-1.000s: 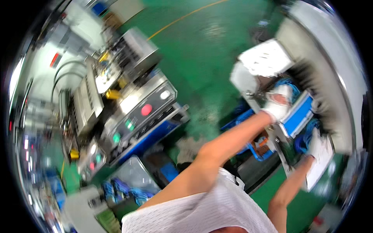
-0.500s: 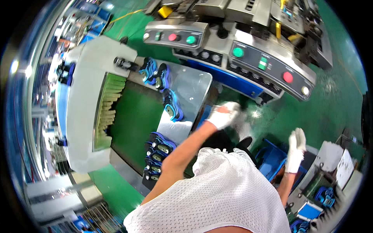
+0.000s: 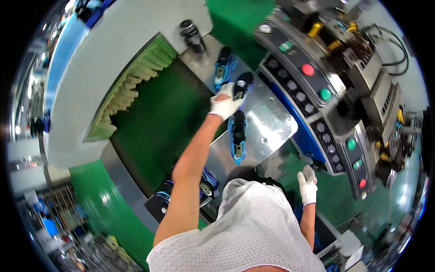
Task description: The person repeatedly picks up blue and black sneakers from a metal tray and places them into a shoe assembly machine. They operate the machine's controls to process each shoe individually, then remove the finished product and place it back onto the tray.
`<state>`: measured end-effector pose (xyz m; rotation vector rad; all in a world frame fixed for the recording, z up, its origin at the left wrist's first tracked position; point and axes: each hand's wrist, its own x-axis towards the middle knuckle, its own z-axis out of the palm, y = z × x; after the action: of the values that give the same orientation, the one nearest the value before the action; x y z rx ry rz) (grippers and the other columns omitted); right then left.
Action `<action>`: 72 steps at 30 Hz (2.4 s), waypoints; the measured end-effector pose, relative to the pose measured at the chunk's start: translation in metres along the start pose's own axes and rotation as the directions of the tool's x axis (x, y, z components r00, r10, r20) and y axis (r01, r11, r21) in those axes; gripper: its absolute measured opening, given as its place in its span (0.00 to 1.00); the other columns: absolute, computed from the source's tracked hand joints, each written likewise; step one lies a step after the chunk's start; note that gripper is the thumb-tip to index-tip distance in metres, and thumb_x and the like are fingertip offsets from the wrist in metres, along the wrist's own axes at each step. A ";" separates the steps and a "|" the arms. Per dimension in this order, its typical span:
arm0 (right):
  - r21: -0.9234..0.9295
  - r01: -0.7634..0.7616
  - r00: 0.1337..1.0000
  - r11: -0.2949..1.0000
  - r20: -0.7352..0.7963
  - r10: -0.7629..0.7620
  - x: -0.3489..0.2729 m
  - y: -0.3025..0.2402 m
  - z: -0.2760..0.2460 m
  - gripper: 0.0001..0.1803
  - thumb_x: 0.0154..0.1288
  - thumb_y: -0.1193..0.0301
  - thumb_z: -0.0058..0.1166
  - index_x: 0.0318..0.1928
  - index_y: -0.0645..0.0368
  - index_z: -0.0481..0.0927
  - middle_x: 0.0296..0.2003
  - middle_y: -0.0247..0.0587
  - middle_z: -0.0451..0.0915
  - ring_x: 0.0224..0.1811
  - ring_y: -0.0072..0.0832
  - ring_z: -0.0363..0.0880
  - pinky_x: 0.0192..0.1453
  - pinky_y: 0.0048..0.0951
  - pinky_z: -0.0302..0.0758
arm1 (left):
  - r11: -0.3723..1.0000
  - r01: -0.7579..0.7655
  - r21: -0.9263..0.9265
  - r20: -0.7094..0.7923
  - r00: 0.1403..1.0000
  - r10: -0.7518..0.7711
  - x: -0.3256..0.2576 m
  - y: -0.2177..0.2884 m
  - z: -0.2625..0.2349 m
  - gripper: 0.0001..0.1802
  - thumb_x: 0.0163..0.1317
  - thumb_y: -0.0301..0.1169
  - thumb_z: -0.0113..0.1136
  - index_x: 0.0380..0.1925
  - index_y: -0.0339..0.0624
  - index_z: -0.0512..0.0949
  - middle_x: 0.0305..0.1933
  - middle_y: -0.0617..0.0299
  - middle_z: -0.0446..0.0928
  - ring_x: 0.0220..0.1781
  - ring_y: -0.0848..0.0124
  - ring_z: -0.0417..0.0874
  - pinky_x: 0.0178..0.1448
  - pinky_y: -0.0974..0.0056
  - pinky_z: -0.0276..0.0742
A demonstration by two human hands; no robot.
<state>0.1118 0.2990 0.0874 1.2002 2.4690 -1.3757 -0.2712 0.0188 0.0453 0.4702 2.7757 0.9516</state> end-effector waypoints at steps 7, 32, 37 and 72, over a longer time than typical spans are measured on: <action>-0.043 -0.244 0.943 0.969 0.221 0.247 0.014 0.030 -0.005 0.34 0.70 0.69 0.62 0.70 0.71 0.65 0.68 0.65 0.70 0.70 0.46 0.73 0.70 0.41 0.72 | 0.905 0.401 -0.143 0.111 0.915 -0.388 0.045 -0.021 0.096 0.41 0.57 0.51 0.63 0.65 0.44 0.62 0.63 0.42 0.76 0.66 0.46 0.76 0.66 0.41 0.70; 0.141 -0.107 0.826 0.984 0.564 0.009 0.019 -0.096 0.059 0.37 0.73 0.43 0.53 0.55 0.70 0.81 0.45 0.46 0.85 0.44 0.27 0.83 0.47 0.32 0.80 | 0.465 0.469 -0.751 0.126 0.793 -0.596 -0.286 0.184 0.042 0.41 0.54 0.48 0.74 0.65 0.44 0.70 0.62 0.48 0.78 0.65 0.55 0.79 0.69 0.58 0.73; 0.036 0.272 0.645 0.962 0.735 -0.210 -0.024 -0.105 0.055 0.37 0.70 0.46 0.57 0.62 0.69 0.76 0.53 0.53 0.85 0.54 0.37 0.84 0.61 0.36 0.76 | 0.429 0.625 -0.653 0.048 0.599 -0.799 -0.346 0.189 0.056 0.36 0.54 0.49 0.75 0.59 0.43 0.76 0.53 0.53 0.82 0.54 0.66 0.83 0.59 0.61 0.78; -0.241 0.392 0.502 0.888 0.865 0.013 -0.322 -0.142 0.430 0.43 0.55 0.61 0.73 0.66 0.68 0.68 0.50 0.50 0.83 0.50 0.37 0.84 0.54 0.39 0.81 | 0.195 0.645 -0.738 -0.344 -0.112 -0.932 -0.619 -0.162 -0.044 0.42 0.57 0.36 0.74 0.69 0.44 0.64 0.53 0.48 0.83 0.52 0.53 0.86 0.61 0.52 0.76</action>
<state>0.1157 -0.2559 0.0602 0.0327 1.9669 -0.9961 0.2580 -0.3422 0.0142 -2.1065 2.3141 1.2862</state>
